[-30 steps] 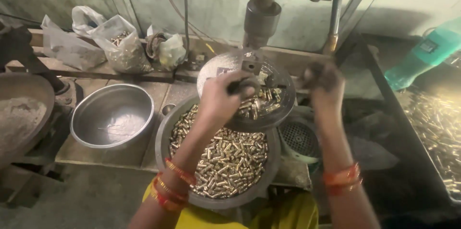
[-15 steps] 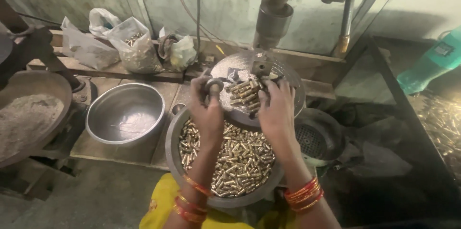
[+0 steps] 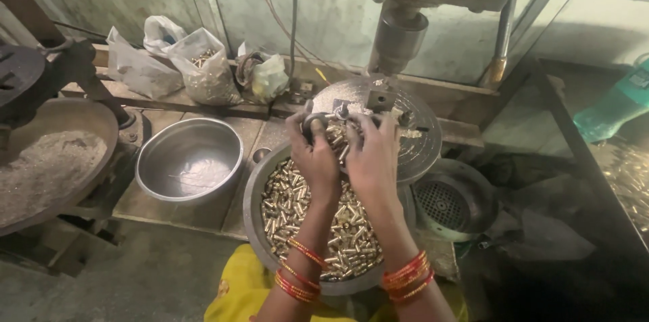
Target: The recorder is seen operating a stationary metal press machine to process small brass metal parts at a workbench.
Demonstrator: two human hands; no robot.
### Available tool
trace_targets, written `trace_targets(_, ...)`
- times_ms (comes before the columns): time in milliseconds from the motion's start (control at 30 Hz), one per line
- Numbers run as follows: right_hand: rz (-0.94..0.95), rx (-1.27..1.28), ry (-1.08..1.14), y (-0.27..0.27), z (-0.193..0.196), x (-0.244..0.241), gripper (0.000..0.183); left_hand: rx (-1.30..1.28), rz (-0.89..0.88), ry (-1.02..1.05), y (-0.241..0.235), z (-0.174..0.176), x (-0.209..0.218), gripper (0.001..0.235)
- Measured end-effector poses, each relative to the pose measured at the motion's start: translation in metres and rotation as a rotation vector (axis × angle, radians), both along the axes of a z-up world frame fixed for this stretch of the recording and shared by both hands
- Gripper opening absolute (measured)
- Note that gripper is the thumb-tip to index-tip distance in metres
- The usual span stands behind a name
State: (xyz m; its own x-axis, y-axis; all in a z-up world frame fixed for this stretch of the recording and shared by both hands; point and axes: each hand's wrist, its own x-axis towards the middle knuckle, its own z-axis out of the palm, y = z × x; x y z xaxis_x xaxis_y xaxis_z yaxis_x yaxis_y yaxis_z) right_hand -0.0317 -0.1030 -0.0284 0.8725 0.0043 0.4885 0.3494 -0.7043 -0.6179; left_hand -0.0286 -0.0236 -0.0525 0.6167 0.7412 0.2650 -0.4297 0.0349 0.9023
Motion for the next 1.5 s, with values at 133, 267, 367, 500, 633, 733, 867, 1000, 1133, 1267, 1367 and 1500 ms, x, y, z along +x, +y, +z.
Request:
trace_targets(133,0.142,0.054,0.056,0.012,0.000,0.002,0.028,-0.019,-0.075,0.041,0.007,0.004,0.002,0.012)
trace_targets(267,0.176,0.051,-0.029,0.016,-0.015,0.008,0.033,-0.052,-0.051,-0.102,0.014,-0.028,0.019,0.009)
trace_targets(367,0.244,0.045,-0.049,0.021,-0.017,0.010,0.037,-0.148,-0.118,-0.182,0.023,-0.031,0.024,0.010)
trace_targets(500,0.241,0.012,-0.076,0.038,-0.031,0.021,0.040,-0.391,-0.259,-0.240,0.041,-0.038,0.033,0.011)
trace_targets(633,0.171,-0.028,-0.108,0.061,-0.033,0.033,0.045,-0.411,-0.406,-0.302,0.062,-0.054,0.050,0.011)
trace_targets(733,0.105,-0.081,-0.014,0.075,-0.013,0.033,0.042,-0.458,-0.418,-0.357,0.068,-0.061,0.062,0.008)
trace_targets(867,0.158,-0.099,0.035,0.090,-0.011,0.037,0.041,-0.602,-0.495,-0.393,0.071,-0.060,0.060,0.022)
trace_targets(1000,0.210,-0.100,-0.012,0.100,-0.025,0.026,0.045,-0.663,-0.661,-0.299,0.061,-0.072,0.042,0.049)
trace_targets(1133,0.325,-0.162,-0.096,0.097,-0.012,-0.007,0.056,-0.678,-0.698,-0.280,0.052,-0.086,0.011,0.056)
trace_targets(1267,0.313,-0.119,-0.178,0.090,-0.006,-0.012,0.049,-0.673,-0.853,-0.433,0.055,-0.083,0.008,0.058)
trace_targets(1367,0.155,-0.148,-0.238,0.085,-0.024,0.029,0.036,-1.259,-0.682,-0.284,0.070,-0.097,0.039,0.062)
trace_targets(1500,0.263,-0.250,-0.050,0.076,-0.011,0.040,0.049,-1.239,-0.466,-0.237,0.070,-0.093,0.049,0.041)
